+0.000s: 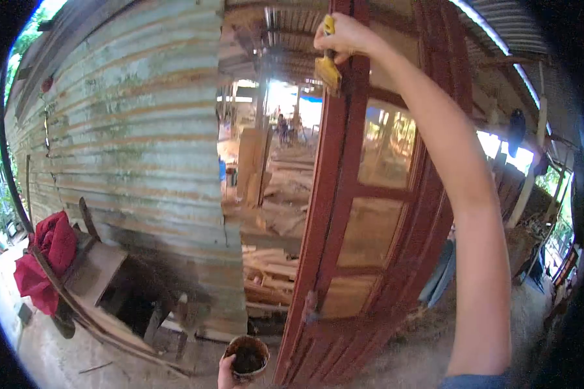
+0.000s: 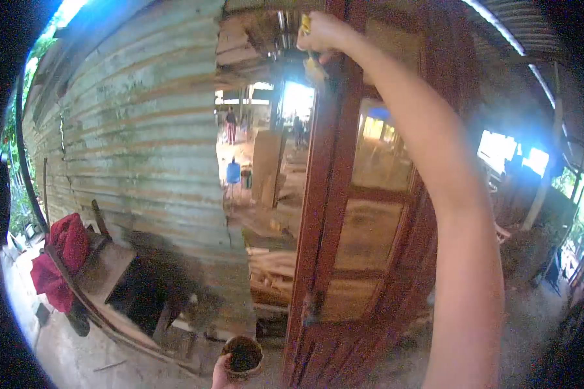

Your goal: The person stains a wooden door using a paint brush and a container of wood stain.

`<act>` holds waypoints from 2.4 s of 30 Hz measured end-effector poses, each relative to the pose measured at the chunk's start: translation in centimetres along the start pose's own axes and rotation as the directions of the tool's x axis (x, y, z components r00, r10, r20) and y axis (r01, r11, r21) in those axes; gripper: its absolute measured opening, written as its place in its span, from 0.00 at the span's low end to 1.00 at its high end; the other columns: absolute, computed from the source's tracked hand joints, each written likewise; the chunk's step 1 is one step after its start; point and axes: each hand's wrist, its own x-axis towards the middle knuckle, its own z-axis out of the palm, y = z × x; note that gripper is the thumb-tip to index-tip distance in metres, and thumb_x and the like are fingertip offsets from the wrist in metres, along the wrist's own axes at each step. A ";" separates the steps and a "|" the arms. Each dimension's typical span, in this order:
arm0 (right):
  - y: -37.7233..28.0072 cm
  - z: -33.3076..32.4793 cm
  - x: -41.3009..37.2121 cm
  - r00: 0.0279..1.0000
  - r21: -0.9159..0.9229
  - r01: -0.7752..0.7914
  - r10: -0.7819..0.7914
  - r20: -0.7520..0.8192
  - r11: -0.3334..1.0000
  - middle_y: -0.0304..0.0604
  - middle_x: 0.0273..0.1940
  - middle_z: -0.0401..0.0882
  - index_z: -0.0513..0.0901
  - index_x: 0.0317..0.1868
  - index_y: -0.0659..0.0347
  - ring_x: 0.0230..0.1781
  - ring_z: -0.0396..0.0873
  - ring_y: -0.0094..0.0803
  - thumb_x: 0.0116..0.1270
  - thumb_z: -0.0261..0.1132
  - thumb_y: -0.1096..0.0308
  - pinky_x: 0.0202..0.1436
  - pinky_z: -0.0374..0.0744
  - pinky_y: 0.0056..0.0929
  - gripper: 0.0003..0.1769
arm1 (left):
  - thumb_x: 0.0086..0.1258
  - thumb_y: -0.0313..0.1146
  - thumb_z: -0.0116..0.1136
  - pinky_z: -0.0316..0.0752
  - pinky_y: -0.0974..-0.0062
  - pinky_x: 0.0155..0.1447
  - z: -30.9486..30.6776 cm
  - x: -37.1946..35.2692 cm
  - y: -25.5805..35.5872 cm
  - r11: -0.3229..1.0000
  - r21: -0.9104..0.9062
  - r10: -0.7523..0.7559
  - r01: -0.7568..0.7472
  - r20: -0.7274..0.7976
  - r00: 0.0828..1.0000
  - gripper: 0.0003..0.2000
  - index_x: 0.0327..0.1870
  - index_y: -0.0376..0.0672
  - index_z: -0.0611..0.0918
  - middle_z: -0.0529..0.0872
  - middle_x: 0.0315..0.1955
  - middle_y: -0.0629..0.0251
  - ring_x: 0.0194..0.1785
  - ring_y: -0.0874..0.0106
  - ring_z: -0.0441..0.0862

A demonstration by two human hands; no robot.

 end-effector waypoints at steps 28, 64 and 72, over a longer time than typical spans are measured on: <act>10.6 -9.6 11.8 0.682 -0.497 0.111 -0.430 -0.591 0.860 0.44 0.46 0.87 0.88 0.48 0.44 0.48 0.84 0.48 0.67 0.66 0.51 0.53 0.80 0.45 0.14 | 0.65 0.48 0.59 0.80 0.46 0.51 13.8 25.2 12.1 0.981 0.189 0.000 -0.053 0.272 0.962 0.28 0.66 0.48 0.73 0.80 0.58 0.59 0.56 0.56 0.80; -2.8 17.6 -27.4 0.819 -0.765 0.483 -0.528 0.222 0.427 0.58 0.41 0.85 0.87 0.43 0.69 0.42 0.83 0.48 0.59 0.63 0.69 0.39 0.85 0.30 0.15 | 0.70 0.45 0.57 0.76 0.51 0.58 4.6 8.9 6.7 0.888 0.253 -0.385 0.383 -0.044 0.922 0.24 0.65 0.46 0.73 0.80 0.59 0.59 0.60 0.57 0.78; -9.9 25.7 -40.3 0.802 -0.706 0.592 -0.363 0.473 0.389 0.71 0.47 0.81 0.86 0.40 0.72 0.52 0.80 0.62 0.58 0.61 0.65 0.54 0.82 0.46 0.18 | 0.75 0.45 0.48 0.76 0.49 0.62 3.2 0.7 7.4 0.917 0.265 -0.300 0.299 -0.037 0.953 0.23 0.67 0.46 0.72 0.80 0.61 0.58 0.63 0.57 0.78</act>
